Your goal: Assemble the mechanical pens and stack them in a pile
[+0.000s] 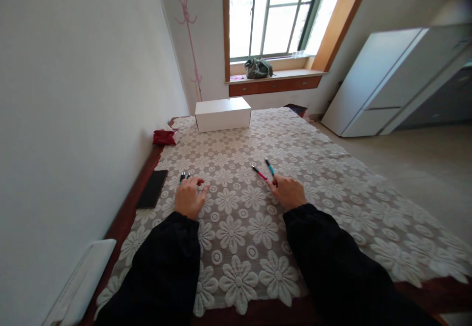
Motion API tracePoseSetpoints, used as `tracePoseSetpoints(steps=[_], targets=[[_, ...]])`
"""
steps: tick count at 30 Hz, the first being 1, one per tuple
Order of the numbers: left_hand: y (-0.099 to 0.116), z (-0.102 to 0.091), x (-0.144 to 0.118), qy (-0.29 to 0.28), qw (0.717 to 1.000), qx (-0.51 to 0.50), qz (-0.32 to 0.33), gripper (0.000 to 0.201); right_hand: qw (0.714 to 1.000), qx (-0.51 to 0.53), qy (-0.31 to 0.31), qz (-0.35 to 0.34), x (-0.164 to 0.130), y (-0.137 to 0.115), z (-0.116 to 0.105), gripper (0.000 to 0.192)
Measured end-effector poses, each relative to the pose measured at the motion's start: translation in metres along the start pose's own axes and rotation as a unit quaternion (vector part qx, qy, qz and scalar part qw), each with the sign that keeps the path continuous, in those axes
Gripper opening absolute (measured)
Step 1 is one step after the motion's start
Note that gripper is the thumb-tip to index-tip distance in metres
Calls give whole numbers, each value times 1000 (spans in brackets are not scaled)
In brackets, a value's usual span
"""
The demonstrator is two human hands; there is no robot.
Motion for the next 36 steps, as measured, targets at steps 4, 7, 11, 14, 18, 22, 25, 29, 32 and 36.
tracePoseSetpoints(steps=[4,7,11,14,18,22,25,29,32,36], targets=[[-22,-16,9,-6,991,119,-66,14,1000,-9,-10,16,2,7,0,34],[-34,-17,10,-23,984,152,-94,16,1000,-8,-12,24,2,9,2,34],[-38,-13,10,-32,982,160,-100,17,999,-7,-17,37,3,12,1,33],[-38,-12,10,-32,981,163,-103,19,999,-8,-19,42,4,15,1,34],[-36,-11,8,-39,980,170,-97,24,999,-3,-19,42,4,18,4,40],[-33,-8,5,-10,984,160,-75,21,999,2,-13,35,5,16,7,44],[-31,-6,6,2,991,115,-71,16,1000,13,-11,-20,4,7,10,45],[-22,-5,9,18,998,-42,-49,19,986,66,-14,-155,-2,-16,14,44],[-9,6,4,-61,964,-253,-63,33,961,134,-22,-241,-11,-34,14,44],[16,27,-14,-173,837,-501,-135,52,917,264,-53,-294,-22,-53,7,35]])
Point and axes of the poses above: each hand's wrist, its own x-axis towards the middle knuckle, its own z-axis out of the palm, y = z × x, the point moved 3 cm from there along x, towards the middle knuckle, and after that the axes turned 6 degrees about -z, right-handed, at the moved point
